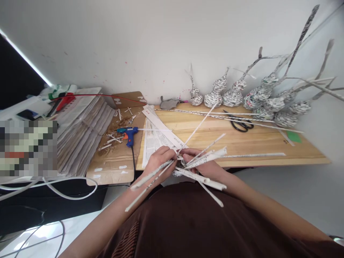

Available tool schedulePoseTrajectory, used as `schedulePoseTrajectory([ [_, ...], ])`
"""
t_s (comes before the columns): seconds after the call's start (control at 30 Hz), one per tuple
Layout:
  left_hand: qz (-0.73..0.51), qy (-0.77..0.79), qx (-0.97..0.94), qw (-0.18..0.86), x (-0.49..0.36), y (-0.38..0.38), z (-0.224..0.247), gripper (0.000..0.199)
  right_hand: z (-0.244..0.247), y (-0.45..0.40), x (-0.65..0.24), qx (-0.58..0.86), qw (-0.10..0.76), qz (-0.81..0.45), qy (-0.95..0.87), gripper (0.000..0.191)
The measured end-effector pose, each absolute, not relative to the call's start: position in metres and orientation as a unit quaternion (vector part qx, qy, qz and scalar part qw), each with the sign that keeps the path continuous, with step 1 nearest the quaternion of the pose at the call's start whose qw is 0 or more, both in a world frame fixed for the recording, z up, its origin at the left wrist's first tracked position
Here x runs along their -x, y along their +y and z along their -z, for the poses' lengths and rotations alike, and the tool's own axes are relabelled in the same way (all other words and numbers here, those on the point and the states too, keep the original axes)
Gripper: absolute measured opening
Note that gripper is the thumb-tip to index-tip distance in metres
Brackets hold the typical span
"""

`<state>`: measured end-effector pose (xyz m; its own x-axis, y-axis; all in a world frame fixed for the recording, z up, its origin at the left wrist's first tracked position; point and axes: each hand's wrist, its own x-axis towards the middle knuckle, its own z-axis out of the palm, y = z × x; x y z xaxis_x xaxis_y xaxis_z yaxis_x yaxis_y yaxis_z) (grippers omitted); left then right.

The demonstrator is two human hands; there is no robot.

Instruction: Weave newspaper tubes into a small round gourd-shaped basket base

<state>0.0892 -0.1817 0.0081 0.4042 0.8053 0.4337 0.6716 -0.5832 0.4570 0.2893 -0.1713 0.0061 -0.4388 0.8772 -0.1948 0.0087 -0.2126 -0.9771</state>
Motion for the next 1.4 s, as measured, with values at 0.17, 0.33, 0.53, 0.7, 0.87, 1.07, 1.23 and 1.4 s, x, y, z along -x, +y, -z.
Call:
schedulePoseTrajectory([
  [0.17,-0.324,0.458,-0.818,0.124,-0.091,-0.184,-0.011,0.015,-0.001,-0.173,-0.28,0.451,0.344,-0.623,-0.539,0.029],
  [0.33,-0.33,0.453,-0.815,0.146,-0.092,-0.187,-0.016,0.018,0.008,-0.174,-0.28,0.45,0.366,-0.637,-0.507,0.028],
  [0.53,-0.327,0.47,-0.809,0.131,-0.093,-0.186,-0.014,0.014,0.007,-0.172,-0.276,0.417,0.407,-0.663,-0.47,0.032],
  [0.7,-0.33,0.448,-0.821,0.131,-0.093,-0.186,-0.012,0.019,-0.001,-0.17,-0.272,0.416,0.418,-0.65,-0.48,0.031],
  [0.87,-0.332,0.461,-0.813,0.131,-0.094,-0.189,-0.014,0.016,-0.008,-0.174,-0.274,0.446,0.41,-0.644,-0.468,0.032],
  [1.07,-0.343,0.468,-0.805,0.122,-0.094,-0.191,-0.011,0.011,0.003,-0.178,-0.277,0.446,0.42,-0.624,-0.486,0.03],
  [1.23,-0.341,0.455,-0.813,0.128,-0.092,-0.192,-0.007,0.012,0.005,-0.179,-0.277,0.454,0.43,-0.621,-0.473,0.029],
  [1.4,-0.332,0.469,-0.81,0.116,-0.092,-0.194,-0.003,0.01,0.005,-0.179,-0.275,0.447,0.443,-0.626,-0.461,0.029],
])
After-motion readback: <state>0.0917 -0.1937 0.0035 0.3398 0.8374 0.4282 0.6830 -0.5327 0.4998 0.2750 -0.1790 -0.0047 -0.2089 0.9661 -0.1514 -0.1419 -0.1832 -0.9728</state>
